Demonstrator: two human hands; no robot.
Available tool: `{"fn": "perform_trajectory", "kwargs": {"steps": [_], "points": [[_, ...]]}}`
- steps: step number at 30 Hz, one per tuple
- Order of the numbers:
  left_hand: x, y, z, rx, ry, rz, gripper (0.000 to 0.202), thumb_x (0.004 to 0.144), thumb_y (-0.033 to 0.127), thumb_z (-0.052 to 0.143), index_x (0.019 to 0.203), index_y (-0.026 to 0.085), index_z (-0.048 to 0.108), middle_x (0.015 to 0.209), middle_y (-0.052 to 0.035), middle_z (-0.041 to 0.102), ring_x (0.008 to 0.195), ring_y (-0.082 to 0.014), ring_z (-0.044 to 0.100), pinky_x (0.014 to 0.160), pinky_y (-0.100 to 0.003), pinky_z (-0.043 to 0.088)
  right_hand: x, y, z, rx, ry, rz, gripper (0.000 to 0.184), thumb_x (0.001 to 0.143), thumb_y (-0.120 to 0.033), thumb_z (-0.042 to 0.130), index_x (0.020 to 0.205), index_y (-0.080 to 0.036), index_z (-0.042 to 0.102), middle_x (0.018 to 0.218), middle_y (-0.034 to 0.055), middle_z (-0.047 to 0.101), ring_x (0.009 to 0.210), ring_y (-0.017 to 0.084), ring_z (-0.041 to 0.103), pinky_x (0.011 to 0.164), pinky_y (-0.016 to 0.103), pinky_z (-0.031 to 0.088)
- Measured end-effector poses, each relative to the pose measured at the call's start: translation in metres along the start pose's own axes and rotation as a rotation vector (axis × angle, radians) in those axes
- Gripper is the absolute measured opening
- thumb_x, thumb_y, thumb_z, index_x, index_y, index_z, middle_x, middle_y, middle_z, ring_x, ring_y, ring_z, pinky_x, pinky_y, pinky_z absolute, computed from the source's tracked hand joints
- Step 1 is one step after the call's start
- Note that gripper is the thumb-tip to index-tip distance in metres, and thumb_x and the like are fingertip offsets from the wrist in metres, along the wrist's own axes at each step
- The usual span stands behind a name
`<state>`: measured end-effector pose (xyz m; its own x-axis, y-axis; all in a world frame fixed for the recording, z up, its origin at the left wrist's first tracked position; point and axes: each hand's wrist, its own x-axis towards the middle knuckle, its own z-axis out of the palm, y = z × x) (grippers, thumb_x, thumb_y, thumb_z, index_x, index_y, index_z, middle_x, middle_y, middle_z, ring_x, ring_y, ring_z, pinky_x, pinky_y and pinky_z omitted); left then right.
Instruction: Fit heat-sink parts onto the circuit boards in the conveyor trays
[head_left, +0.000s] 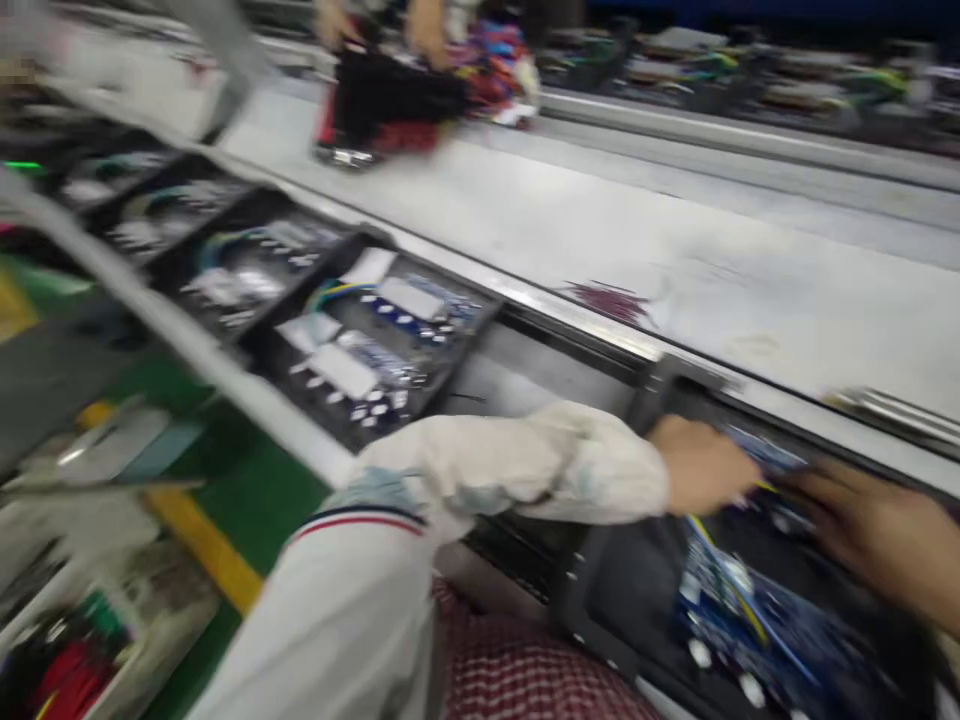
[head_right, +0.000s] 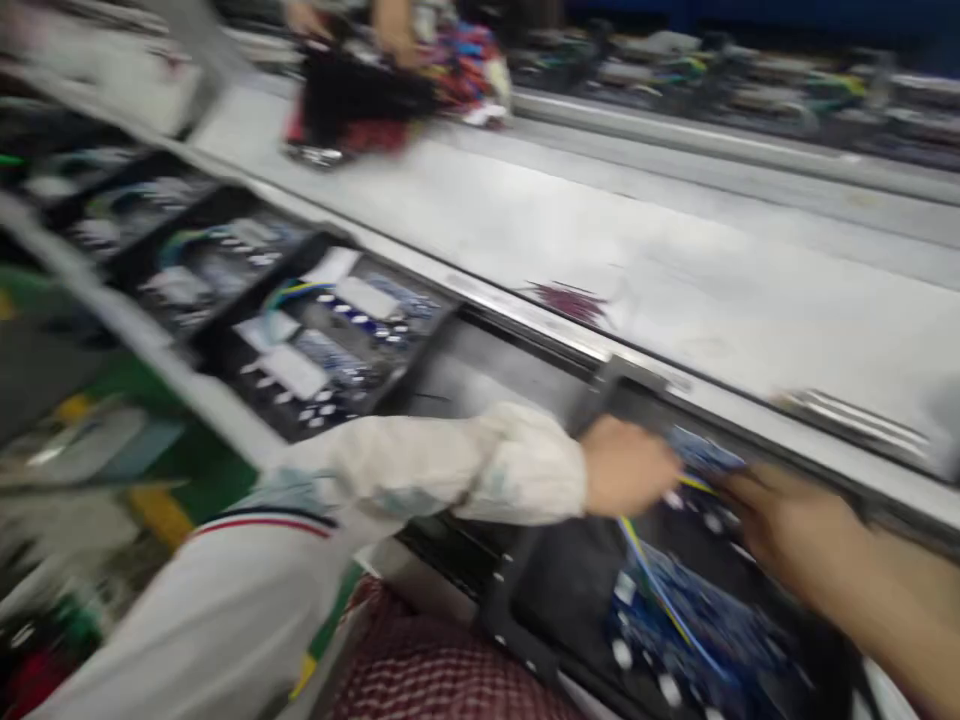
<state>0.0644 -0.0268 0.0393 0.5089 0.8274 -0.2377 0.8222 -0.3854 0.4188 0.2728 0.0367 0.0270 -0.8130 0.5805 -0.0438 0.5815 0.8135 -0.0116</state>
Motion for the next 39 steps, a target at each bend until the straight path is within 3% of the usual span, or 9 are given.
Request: {"fn": "perform_trajectory", "kwargs": {"steps": [2, 6, 10, 16, 24, 31, 35, 37, 39], "points": [[0.002, -0.002, 0.005, 0.025, 0.061, -0.024, 0.019, 0.079, 0.023, 0.054, 0.094, 0.022, 0.066, 0.102, -0.0078, 0.067, 0.091, -0.0256, 0.065, 0.066, -0.036, 0.053, -0.004, -0.003, -0.007, 0.080, -0.191, -0.053, 0.031, 0.080, -0.014, 0.041, 0.093, -0.019, 0.070, 0.078, 0.0132, 0.064, 0.067, 0.022, 0.063, 0.062, 0.033, 0.047], [0.021, -0.013, 0.012, 0.045, 0.123, -0.079, 0.016, 0.074, 0.018, 0.050, 0.083, 0.018, 0.064, 0.091, -0.0083, 0.065, 0.085, -0.0295, 0.065, 0.063, -0.038, 0.051, 0.007, 0.005, -0.017, 0.124, -0.314, 0.058, 0.026, 0.088, -0.024, 0.046, 0.098, -0.017, 0.069, 0.089, 0.0089, 0.065, 0.079, 0.019, 0.061, 0.072, 0.029, 0.043], [0.031, -0.012, 0.010, 0.066, 0.079, -0.125, 0.013, 0.071, 0.019, 0.052, 0.074, 0.020, 0.065, 0.084, -0.0045, 0.065, 0.081, -0.0264, 0.064, 0.062, -0.035, 0.049, 0.013, 0.008, -0.014, 0.136, -0.314, 0.030, 0.020, 0.085, -0.018, 0.049, 0.087, -0.014, 0.069, 0.084, 0.0071, 0.064, 0.075, 0.017, 0.057, 0.067, 0.028, 0.037], [0.033, -0.012, 0.012, 0.066, 0.069, -0.148, 0.020, 0.081, 0.025, 0.051, 0.094, 0.026, 0.066, 0.097, 0.0006, 0.067, 0.094, -0.0220, 0.063, 0.073, -0.033, 0.049, 0.015, 0.006, -0.005, 0.123, -0.302, -0.024, 0.020, 0.085, -0.019, 0.048, 0.083, -0.011, 0.066, 0.082, 0.0085, 0.064, 0.072, 0.018, 0.056, 0.062, 0.030, 0.031], [0.044, -0.011, 0.010, 0.136, 0.053, -0.095, 0.017, 0.072, 0.017, 0.050, 0.074, 0.020, 0.066, 0.087, -0.0021, 0.066, 0.090, -0.0223, 0.063, 0.067, -0.031, 0.047, 0.019, 0.005, -0.007, 0.105, -0.297, -0.017, 0.018, 0.083, -0.016, 0.051, 0.085, -0.011, 0.069, 0.083, 0.0101, 0.067, 0.068, 0.017, 0.057, 0.057, 0.030, 0.027], [0.046, -0.007, 0.003, 0.248, -0.005, -0.132, 0.021, 0.074, 0.020, 0.047, 0.074, 0.020, 0.068, 0.083, -0.0053, 0.068, 0.081, -0.0245, 0.064, 0.064, -0.033, 0.046, 0.022, 0.005, 0.004, 0.153, -0.273, -0.008, 0.015, 0.081, -0.014, 0.055, 0.084, -0.011, 0.069, 0.083, 0.0101, 0.066, 0.068, 0.017, 0.058, 0.057, 0.029, 0.031], [0.048, -0.004, 0.001, 0.294, -0.015, -0.161, 0.020, 0.072, 0.023, 0.047, 0.076, 0.023, 0.067, 0.084, -0.0048, 0.070, 0.083, -0.0262, 0.065, 0.061, -0.032, 0.044, 0.019, 0.012, -0.012, 0.199, -0.308, 0.026, 0.017, 0.084, -0.021, 0.060, 0.091, -0.010, 0.070, 0.086, 0.0102, 0.067, 0.076, 0.017, 0.060, 0.065, 0.028, 0.040], [0.049, -0.004, 0.001, 0.307, -0.024, -0.156, 0.022, 0.072, 0.023, 0.046, 0.080, 0.023, 0.067, 0.090, -0.0045, 0.070, 0.086, -0.0266, 0.065, 0.062, -0.032, 0.043, -0.001, 0.025, -0.033, 0.242, -0.210, 0.079, 0.027, 0.083, -0.027, 0.064, 0.103, -0.010, 0.069, 0.095, 0.0095, 0.068, 0.087, 0.018, 0.061, 0.076, 0.030, 0.044], [0.050, -0.004, 0.001, 0.320, -0.025, -0.154, 0.025, 0.073, 0.024, 0.045, 0.085, 0.023, 0.068, 0.094, -0.0038, 0.070, 0.088, -0.0259, 0.064, 0.064, -0.031, 0.043, -0.044, 0.042, -0.057, 0.297, 0.093, 0.250, 0.040, 0.083, -0.034, 0.065, 0.114, -0.009, 0.065, 0.103, 0.0082, 0.067, 0.096, 0.018, 0.061, 0.085, 0.031, 0.044]]}}
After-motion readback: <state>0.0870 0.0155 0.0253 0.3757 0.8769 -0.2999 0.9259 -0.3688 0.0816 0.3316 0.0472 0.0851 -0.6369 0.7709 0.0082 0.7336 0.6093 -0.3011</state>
